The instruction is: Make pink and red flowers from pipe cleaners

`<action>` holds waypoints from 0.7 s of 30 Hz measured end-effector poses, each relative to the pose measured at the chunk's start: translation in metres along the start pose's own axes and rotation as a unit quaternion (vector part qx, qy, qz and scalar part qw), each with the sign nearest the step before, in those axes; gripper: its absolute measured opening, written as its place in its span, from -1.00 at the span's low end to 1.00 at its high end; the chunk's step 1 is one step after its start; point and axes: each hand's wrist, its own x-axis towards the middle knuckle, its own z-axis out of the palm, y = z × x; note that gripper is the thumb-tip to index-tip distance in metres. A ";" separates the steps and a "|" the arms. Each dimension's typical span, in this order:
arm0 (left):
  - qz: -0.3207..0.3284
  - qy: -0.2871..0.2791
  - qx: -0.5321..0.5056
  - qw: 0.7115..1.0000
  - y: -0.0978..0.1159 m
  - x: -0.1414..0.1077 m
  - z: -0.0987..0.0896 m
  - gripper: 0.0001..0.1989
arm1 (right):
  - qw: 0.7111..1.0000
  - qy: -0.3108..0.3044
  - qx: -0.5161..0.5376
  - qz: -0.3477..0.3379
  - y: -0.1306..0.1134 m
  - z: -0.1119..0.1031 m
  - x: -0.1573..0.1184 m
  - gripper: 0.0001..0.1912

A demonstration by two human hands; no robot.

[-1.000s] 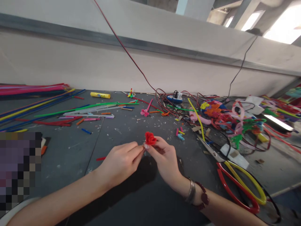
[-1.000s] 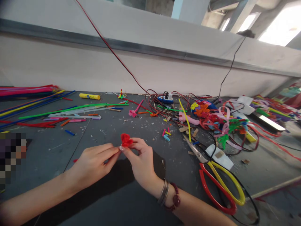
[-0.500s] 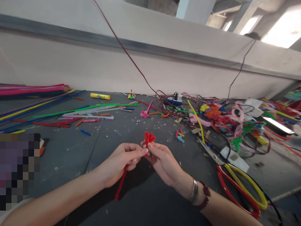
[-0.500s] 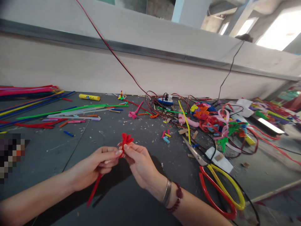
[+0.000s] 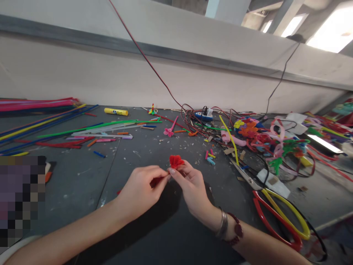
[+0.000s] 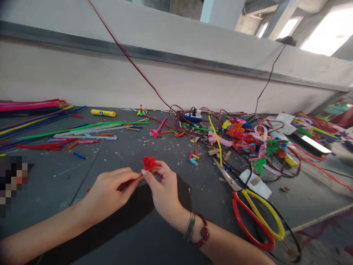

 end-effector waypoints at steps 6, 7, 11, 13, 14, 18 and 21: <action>-0.324 -0.176 -0.435 0.821 -0.001 0.007 0.000 -0.72 | 0.971 -0.075 0.185 0.134 -0.004 -0.002 0.003 -0.88; -0.336 -0.182 -0.473 0.793 -0.002 0.007 0.000 -0.73 | 0.960 -0.092 0.214 0.155 -0.005 -0.003 0.004 -0.89; -0.272 -0.127 -0.365 0.881 0.002 0.006 -0.003 -0.74 | 0.957 -0.105 0.223 0.154 -0.004 -0.003 0.004 -0.90; -0.181 -0.069 -0.196 0.961 0.004 0.005 -0.006 -0.76 | 0.976 -0.071 0.167 0.119 -0.003 -0.003 0.002 -0.91; -0.122 -0.040 -0.110 0.986 0.004 0.003 -0.006 -0.77 | 0.984 -0.050 0.136 0.103 -0.003 -0.002 0.001 -0.91; 0.104 0.042 0.135 0.984 -0.001 -0.005 0.000 -0.78 | 0.996 0.010 0.061 0.069 -0.002 0.002 -0.002 -0.85; 0.086 0.044 0.118 0.988 -0.002 -0.006 0.004 -0.80 | 0.994 0.019 0.074 0.073 -0.002 0.004 -0.003 -0.86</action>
